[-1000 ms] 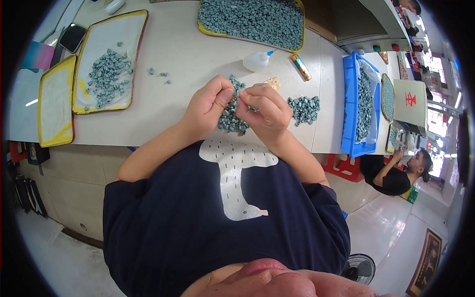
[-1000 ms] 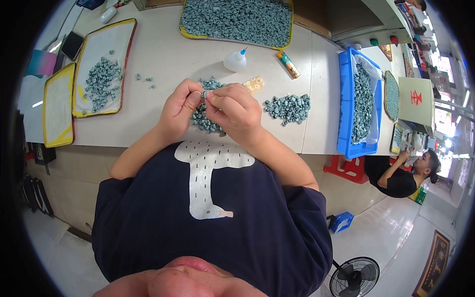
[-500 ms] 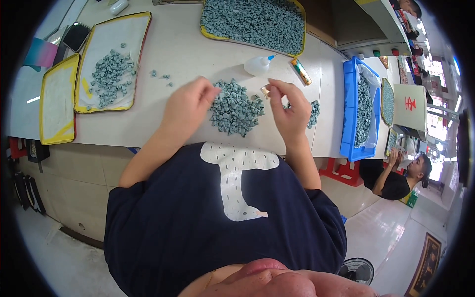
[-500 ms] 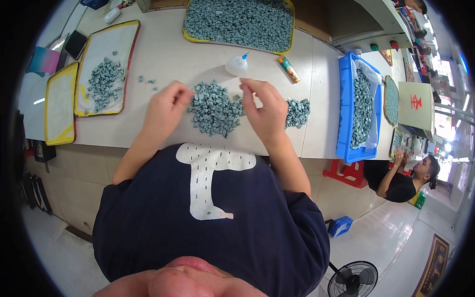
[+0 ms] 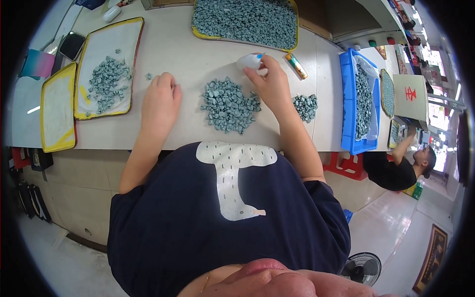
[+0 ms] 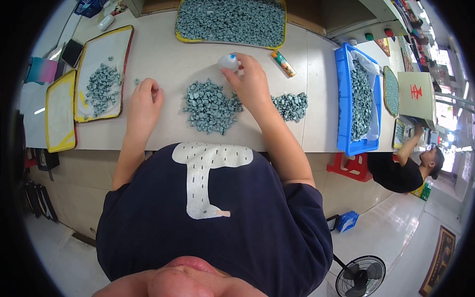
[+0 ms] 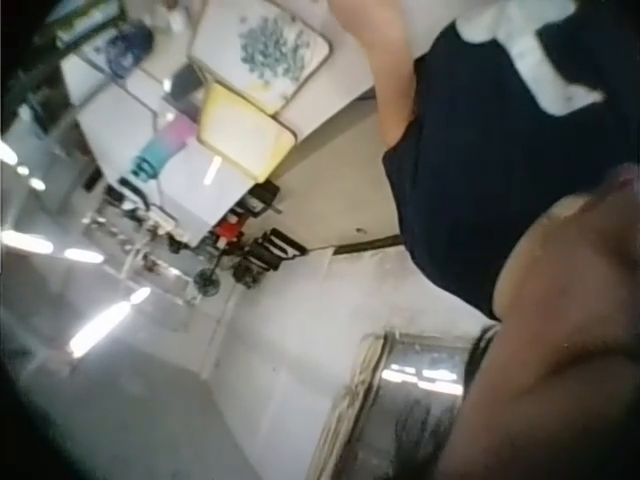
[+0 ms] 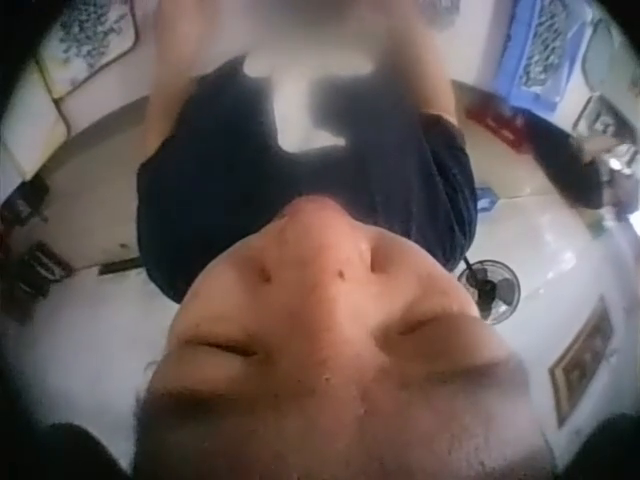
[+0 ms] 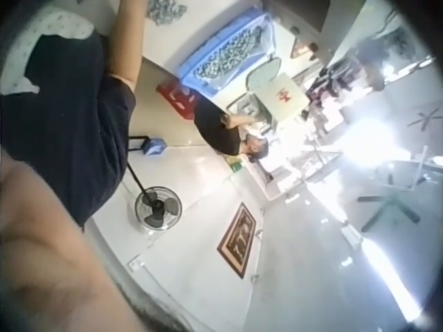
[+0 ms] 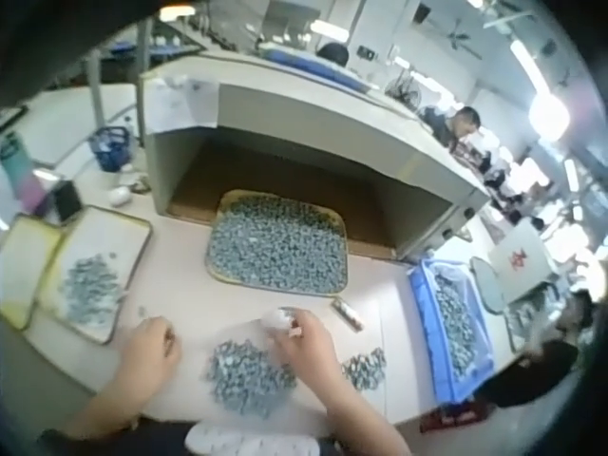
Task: Applying glue to small green plastic parts and assembling them into larger components.
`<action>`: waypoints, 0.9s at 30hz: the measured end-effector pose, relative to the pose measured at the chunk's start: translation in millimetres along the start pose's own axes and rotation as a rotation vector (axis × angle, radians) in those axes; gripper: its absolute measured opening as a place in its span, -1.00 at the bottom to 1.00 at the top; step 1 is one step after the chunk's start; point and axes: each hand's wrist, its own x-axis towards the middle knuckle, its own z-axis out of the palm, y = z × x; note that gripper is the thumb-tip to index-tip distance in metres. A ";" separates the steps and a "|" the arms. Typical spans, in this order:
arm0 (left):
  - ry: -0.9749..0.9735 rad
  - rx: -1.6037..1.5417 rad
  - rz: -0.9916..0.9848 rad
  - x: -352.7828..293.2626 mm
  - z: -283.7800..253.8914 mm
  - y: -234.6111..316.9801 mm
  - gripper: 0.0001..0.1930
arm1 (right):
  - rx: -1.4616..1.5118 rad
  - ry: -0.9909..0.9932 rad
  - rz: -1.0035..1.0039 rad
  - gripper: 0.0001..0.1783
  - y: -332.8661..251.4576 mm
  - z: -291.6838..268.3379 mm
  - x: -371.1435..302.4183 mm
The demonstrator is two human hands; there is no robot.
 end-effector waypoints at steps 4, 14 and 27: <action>-0.285 -0.694 -0.114 -1.7 -11.2 34.3 -0.84 | 0.288 -0.181 0.156 -0.59 -5.7 -3.6 4.0; -0.681 -1.425 -0.274 6.4 -7.1 58.5 -0.86 | 0.624 -0.047 0.044 -0.53 2.3 -29.3 -30.5; -0.596 -1.898 -0.327 8.7 13.8 43.9 -0.88 | 0.201 0.080 -0.246 -0.51 -24.1 -49.6 -36.7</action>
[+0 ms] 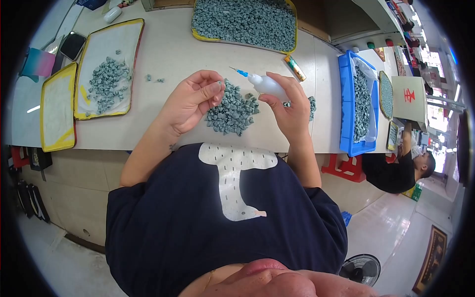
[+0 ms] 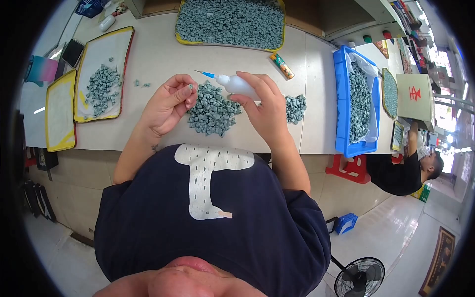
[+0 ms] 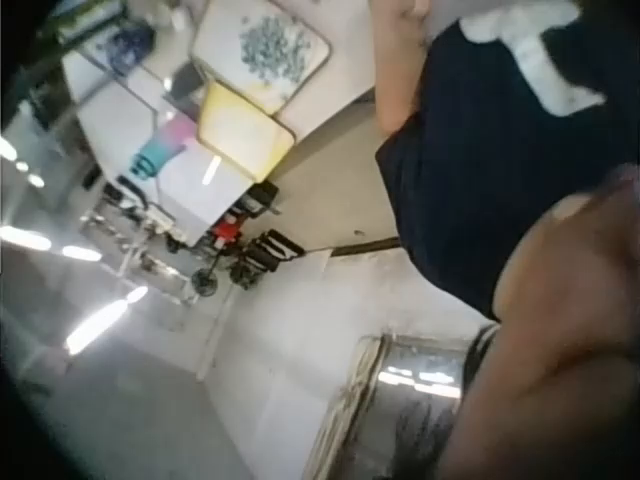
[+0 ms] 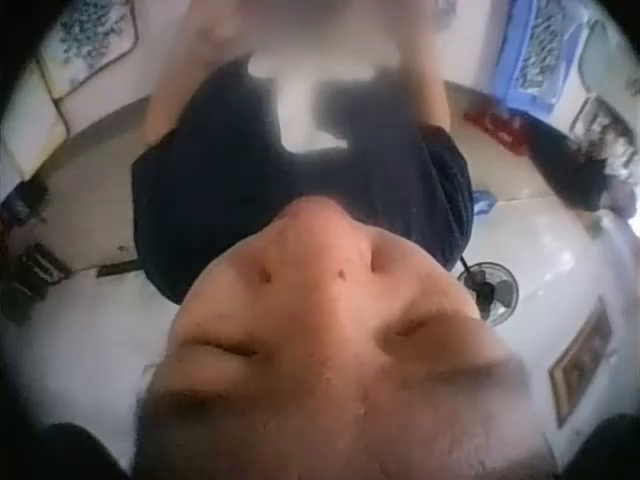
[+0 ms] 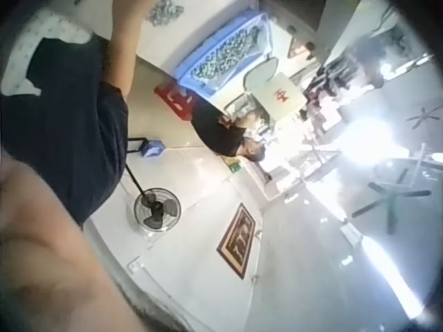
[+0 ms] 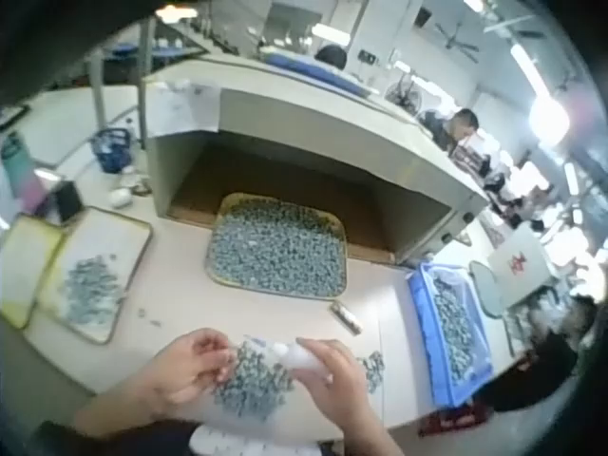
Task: Applying glue to small green plastic parts and assembling them into larger components.
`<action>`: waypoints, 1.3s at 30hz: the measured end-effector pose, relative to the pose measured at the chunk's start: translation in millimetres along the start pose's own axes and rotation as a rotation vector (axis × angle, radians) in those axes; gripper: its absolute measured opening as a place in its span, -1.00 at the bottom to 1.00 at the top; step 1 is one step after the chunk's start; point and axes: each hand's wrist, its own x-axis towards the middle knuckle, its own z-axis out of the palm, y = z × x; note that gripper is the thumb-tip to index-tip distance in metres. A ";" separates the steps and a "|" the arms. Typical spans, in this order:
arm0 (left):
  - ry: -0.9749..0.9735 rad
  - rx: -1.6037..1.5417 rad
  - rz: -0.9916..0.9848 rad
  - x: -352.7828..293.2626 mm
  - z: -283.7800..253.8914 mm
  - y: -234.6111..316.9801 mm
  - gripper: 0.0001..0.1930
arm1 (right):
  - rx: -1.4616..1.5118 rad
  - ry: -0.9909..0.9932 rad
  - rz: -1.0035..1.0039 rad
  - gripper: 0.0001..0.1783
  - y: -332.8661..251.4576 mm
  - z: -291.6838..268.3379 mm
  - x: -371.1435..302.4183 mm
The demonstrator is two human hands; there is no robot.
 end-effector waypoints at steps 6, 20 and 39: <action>-0.019 -0.096 -0.021 -1.7 -9.6 1.7 -0.87 | -0.050 0.009 -0.033 -0.50 -2.0 2.8 0.7; -0.129 -0.281 -0.140 -2.1 -20.8 -1.0 -0.84 | -0.325 -0.002 -0.233 -0.52 -17.7 -6.1 5.7; 0.002 -0.198 -0.107 -6.4 -19.2 4.3 -0.86 | -0.413 0.016 -0.275 -0.54 -24.9 -0.3 9.4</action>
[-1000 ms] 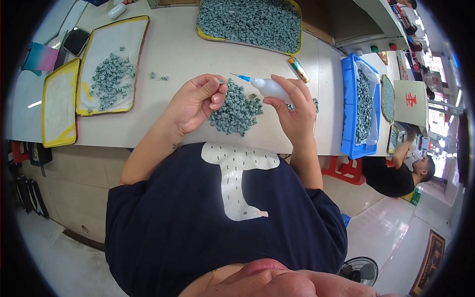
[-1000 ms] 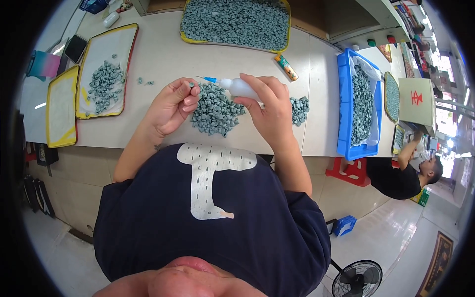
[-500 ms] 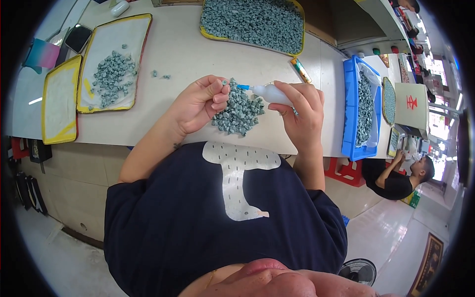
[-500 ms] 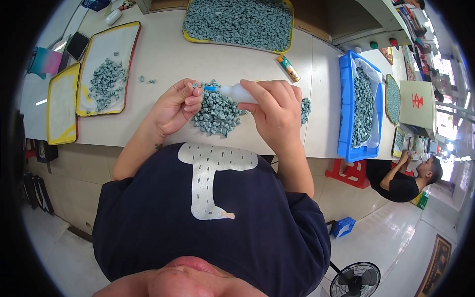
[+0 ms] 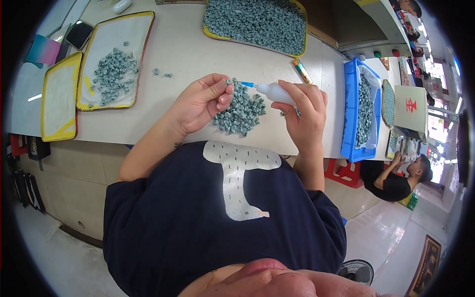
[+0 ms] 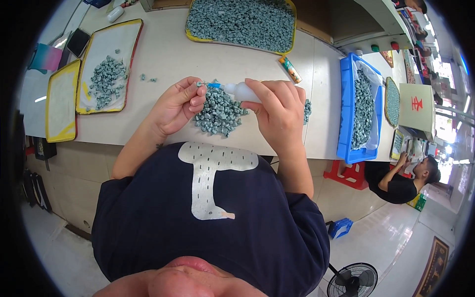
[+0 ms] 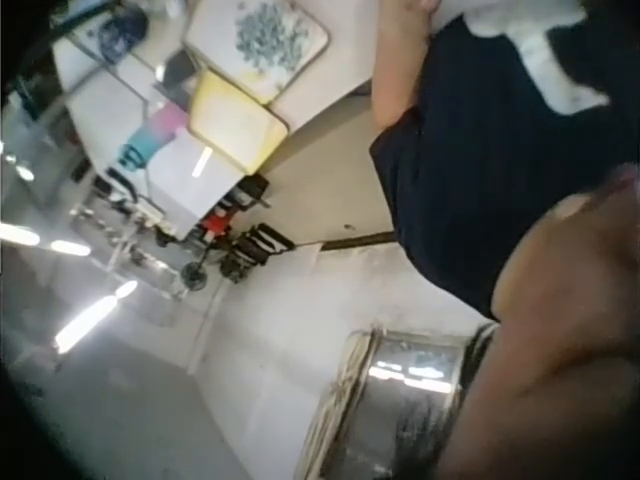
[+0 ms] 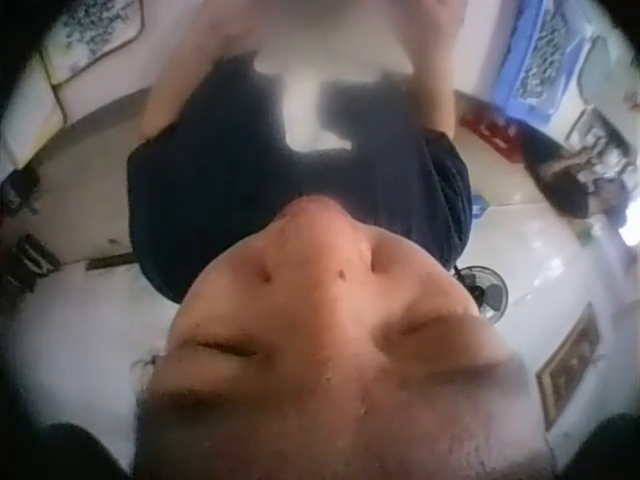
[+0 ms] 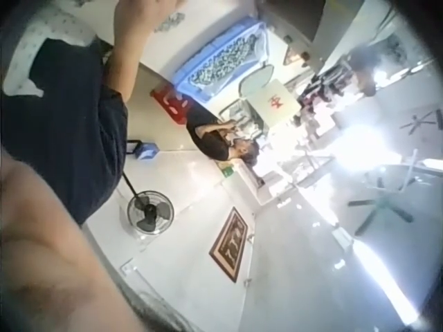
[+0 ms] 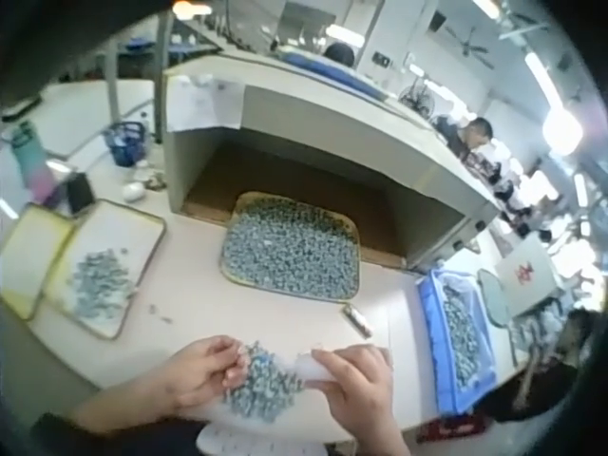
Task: Applying glue to small green plastic parts and assembling them into larger components.
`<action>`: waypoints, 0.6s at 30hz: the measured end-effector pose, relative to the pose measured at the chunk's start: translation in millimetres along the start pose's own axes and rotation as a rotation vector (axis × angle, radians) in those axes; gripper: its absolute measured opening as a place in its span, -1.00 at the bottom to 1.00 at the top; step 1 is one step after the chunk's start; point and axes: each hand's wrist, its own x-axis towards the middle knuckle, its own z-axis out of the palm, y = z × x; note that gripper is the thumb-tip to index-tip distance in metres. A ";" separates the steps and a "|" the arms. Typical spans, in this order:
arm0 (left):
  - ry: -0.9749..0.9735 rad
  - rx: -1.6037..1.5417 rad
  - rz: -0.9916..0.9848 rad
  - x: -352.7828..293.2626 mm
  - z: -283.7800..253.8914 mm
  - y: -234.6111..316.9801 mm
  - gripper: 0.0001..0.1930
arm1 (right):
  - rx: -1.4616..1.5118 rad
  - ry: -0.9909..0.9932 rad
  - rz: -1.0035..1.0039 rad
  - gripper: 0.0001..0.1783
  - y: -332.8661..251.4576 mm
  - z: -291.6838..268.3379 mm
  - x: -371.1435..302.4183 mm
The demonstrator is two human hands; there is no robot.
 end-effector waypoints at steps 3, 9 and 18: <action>-0.075 -0.016 -0.008 0.7 -4.0 0.6 -0.86 | -0.007 0.001 -0.004 -0.54 -0.5 1.0 0.0; -0.023 0.041 -0.001 2.1 -3.5 -1.4 -0.85 | -0.050 -0.017 -0.027 -0.55 -1.3 1.9 0.3; -0.029 0.054 -0.016 1.5 -4.2 -0.7 -0.86 | -0.133 -0.018 -0.059 -0.58 -7.2 5.2 3.4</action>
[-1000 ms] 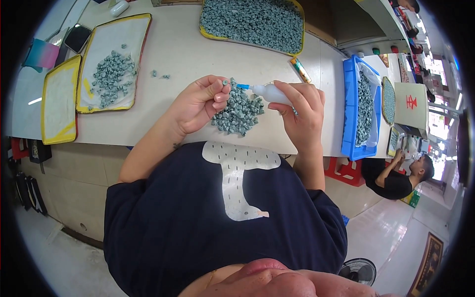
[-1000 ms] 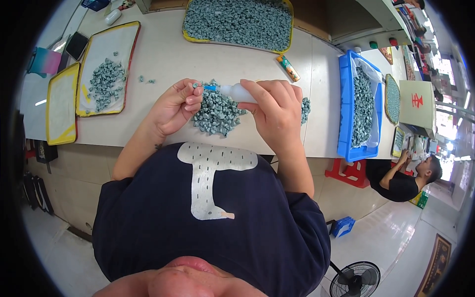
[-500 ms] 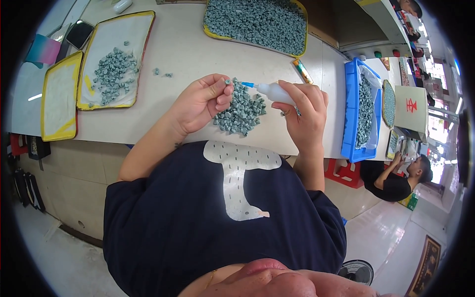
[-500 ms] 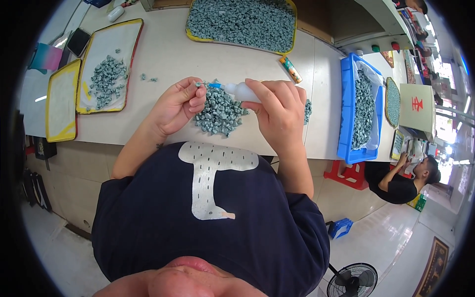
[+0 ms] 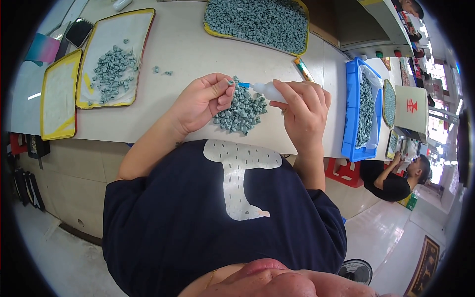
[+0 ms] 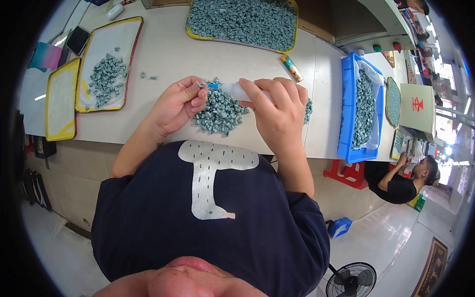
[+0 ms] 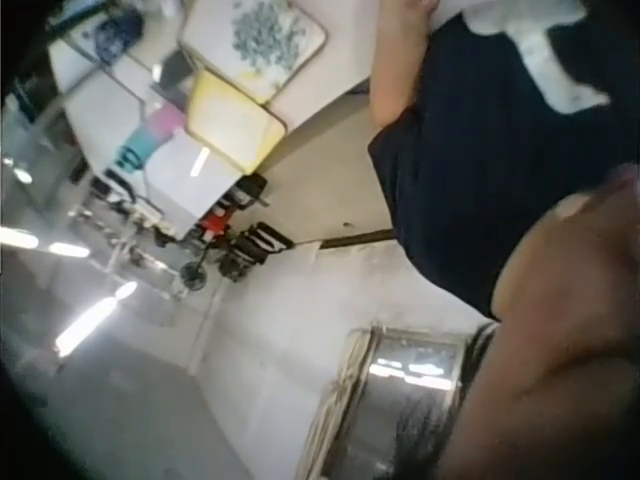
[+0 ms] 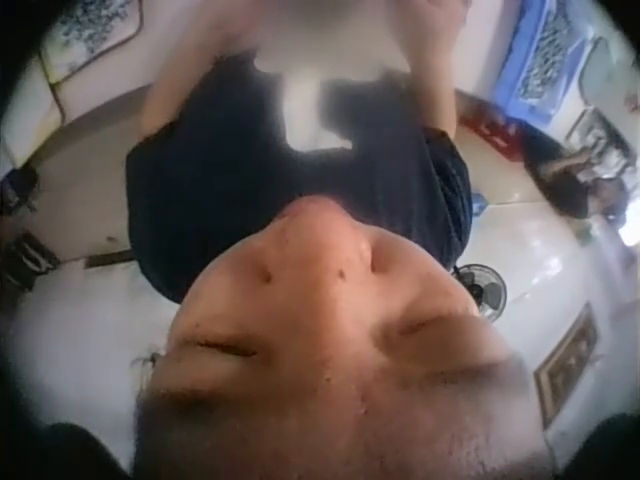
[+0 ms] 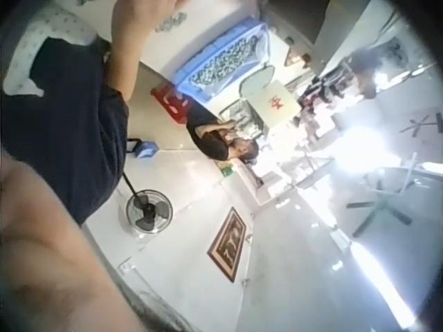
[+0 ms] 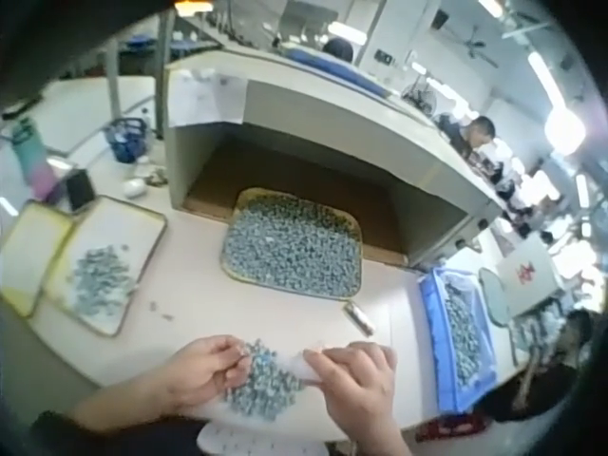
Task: Applying glue to small green plastic parts and assembling them into larger components.
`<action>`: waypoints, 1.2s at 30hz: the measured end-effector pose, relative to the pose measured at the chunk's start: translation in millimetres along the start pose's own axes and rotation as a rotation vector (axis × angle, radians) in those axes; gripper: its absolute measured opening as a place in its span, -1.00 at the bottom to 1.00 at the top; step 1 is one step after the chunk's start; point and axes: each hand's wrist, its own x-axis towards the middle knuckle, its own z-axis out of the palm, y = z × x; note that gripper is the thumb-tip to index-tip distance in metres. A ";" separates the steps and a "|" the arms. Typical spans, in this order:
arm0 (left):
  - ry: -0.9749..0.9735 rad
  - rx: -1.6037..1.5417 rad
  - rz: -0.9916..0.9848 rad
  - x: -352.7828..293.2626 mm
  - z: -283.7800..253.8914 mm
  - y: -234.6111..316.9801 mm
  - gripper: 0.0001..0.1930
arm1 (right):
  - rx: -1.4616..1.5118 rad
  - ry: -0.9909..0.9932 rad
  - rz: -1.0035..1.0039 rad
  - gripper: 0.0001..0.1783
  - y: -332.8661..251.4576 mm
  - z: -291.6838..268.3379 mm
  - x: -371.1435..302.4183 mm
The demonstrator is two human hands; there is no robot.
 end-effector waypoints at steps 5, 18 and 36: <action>0.037 0.030 -0.001 -1.0 -0.4 -0.5 -0.87 | -0.042 0.013 -0.022 -0.60 -0.9 2.0 -0.5; 0.004 0.008 0.018 2.2 -0.5 -5.7 -0.90 | 0.367 0.106 0.349 -0.58 18.0 14.6 -9.0; -0.091 0.022 -0.053 20.5 26.1 -34.0 -0.87 | 0.543 -0.113 0.588 -0.55 81.2 66.0 -29.5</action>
